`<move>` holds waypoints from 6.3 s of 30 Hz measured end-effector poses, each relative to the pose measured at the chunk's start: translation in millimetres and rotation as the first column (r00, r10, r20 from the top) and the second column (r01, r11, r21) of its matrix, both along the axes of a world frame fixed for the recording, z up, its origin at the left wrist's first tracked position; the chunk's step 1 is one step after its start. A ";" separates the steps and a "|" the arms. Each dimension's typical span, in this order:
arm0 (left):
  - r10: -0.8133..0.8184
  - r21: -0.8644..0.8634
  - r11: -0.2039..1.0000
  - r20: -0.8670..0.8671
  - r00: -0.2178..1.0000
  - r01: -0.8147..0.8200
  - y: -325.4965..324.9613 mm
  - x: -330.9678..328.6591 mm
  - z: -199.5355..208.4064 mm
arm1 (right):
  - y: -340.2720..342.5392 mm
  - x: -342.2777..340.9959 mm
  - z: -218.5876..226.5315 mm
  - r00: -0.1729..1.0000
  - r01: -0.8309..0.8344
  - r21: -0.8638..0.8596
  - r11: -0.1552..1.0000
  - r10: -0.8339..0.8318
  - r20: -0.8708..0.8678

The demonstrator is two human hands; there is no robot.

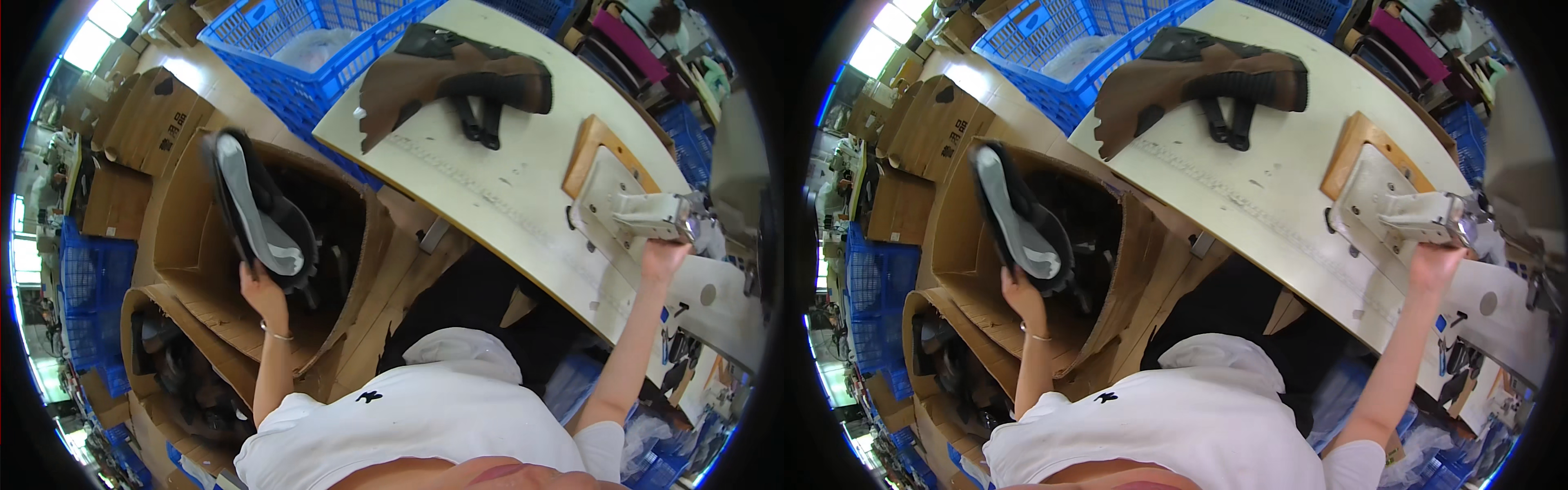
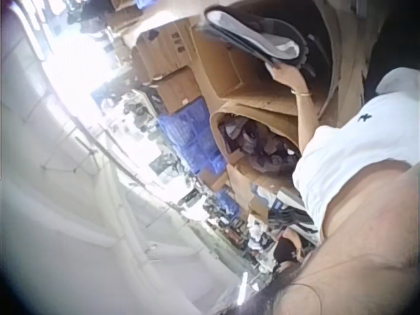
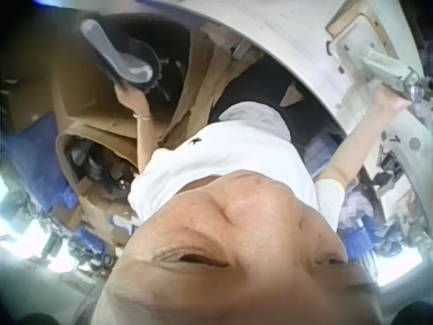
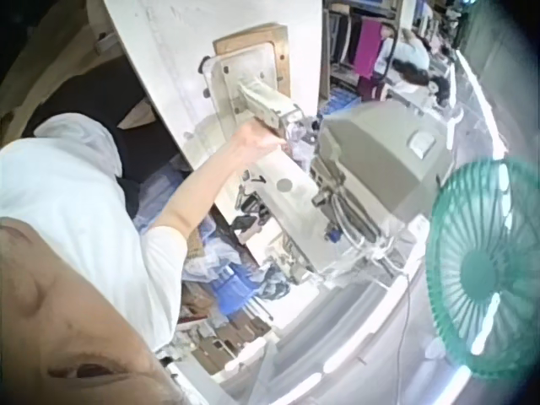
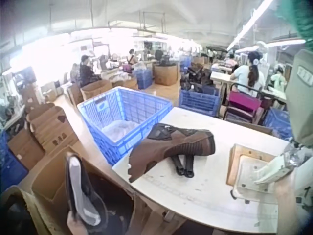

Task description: The person sews a shoe upper with a sewing machine, retrieves another shoe upper from a cardboard box, and sews it using the sewing machine.

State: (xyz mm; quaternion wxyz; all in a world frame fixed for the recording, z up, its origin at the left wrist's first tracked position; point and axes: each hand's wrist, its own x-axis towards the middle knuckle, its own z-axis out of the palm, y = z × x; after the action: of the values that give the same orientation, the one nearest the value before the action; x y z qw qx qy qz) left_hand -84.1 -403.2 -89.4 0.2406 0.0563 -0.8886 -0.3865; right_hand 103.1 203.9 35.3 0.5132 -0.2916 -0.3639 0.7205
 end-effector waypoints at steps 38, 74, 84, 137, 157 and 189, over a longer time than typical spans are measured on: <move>-0.972 -0.800 0.234 -0.205 0.116 0.553 304.7 106.8 148.9 | -65.4 188.3 -1.3 0.918 -0.210 0.933 0.291 -0.270 0.290; -0.675 0.766 -0.400 0.125 -0.728 0.503 447.9 117.6 136.4 | 103.7 355.0 116.6 0.170 0.521 0.853 -0.039 -0.974 -0.149; -0.718 0.929 -0.246 0.016 -0.696 0.275 468.4 108.4 136.9 | 219.6 443.8 169.6 0.590 0.407 0.653 0.638 -0.730 0.345; -0.868 0.904 -0.158 0.065 -0.492 0.398 486.7 7.6 176.0 | -41.2 105.9 79.6 0.727 0.017 0.758 0.651 -0.529 0.438; -0.870 0.932 -0.129 0.057 -0.489 0.339 481.5 21.5 160.6 | -74.3 -0.3 100.1 -0.002 -0.390 0.910 0.140 -0.988 0.152; -0.802 0.701 -0.253 0.233 -0.549 0.667 493.9 -7.9 214.6 | -88.6 94.4 112.0 0.596 -0.243 0.833 0.498 -0.600 0.533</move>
State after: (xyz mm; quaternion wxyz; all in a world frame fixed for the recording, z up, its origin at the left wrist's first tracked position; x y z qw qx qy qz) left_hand -92.0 90.7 125.1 -0.5471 -0.4996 -0.5209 -0.4238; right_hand 197.5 115.4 147.3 0.4546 -0.3242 -0.8110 0.1750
